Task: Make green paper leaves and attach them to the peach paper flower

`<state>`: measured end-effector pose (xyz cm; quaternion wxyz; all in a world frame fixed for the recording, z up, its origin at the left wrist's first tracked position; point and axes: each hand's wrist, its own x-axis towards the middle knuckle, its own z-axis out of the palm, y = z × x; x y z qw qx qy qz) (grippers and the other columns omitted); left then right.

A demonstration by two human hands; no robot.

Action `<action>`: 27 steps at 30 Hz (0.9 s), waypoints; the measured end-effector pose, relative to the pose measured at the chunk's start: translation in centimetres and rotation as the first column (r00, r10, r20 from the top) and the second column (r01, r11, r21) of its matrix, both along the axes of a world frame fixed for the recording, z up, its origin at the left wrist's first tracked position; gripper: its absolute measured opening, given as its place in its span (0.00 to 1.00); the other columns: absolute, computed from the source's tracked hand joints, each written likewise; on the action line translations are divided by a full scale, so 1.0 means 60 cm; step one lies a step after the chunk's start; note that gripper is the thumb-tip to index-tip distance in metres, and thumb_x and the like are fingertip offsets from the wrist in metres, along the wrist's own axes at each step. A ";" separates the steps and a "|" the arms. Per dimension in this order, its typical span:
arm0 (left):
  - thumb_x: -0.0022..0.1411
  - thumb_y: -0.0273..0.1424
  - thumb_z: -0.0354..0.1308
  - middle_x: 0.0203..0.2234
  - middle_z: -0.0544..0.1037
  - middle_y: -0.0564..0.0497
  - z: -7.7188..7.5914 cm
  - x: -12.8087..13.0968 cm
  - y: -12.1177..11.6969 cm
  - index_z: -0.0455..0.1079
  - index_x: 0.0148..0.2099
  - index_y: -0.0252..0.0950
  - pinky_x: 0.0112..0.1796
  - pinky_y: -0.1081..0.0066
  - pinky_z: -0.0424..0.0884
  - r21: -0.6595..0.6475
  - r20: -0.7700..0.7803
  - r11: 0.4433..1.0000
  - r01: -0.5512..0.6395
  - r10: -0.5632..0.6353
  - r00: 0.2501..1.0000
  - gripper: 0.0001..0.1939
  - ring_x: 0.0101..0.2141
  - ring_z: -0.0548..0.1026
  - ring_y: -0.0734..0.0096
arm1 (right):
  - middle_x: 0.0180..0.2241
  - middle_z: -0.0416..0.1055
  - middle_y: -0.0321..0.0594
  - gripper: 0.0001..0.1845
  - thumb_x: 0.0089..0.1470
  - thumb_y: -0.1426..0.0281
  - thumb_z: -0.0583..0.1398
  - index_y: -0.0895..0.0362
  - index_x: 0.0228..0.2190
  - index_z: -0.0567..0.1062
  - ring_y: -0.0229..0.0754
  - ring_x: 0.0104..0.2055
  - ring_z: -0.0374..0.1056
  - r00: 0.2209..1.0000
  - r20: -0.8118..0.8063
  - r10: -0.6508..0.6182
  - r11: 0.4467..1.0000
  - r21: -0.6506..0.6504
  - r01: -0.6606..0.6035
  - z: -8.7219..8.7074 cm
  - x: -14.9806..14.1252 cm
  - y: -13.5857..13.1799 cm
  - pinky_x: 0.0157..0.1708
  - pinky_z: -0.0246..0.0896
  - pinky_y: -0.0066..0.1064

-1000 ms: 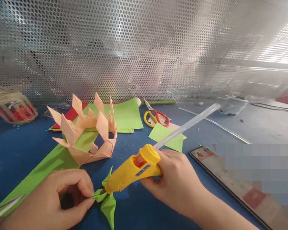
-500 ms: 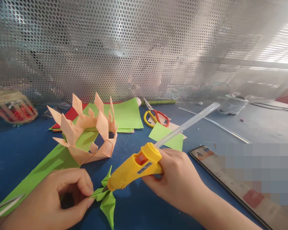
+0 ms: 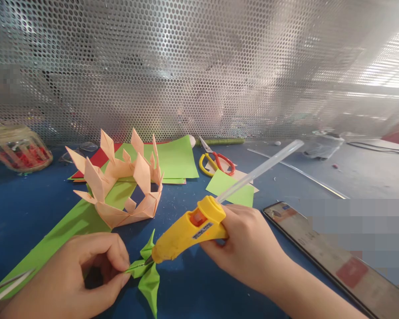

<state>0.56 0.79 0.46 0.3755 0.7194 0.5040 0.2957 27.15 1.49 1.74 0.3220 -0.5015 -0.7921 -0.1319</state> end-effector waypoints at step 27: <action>0.48 0.34 0.53 0.20 0.73 0.55 0.030 0.013 -0.011 0.64 0.23 0.41 0.28 0.70 0.70 -0.110 -0.020 0.992 -0.055 0.053 0.998 0.05 0.24 0.73 0.69 | 0.14 0.65 0.33 0.12 0.50 0.75 0.55 0.52 0.19 0.64 0.38 0.14 0.61 0.996 0.064 0.054 0.999 0.001 -0.054 0.001 0.015 -0.002 0.18 0.53 0.28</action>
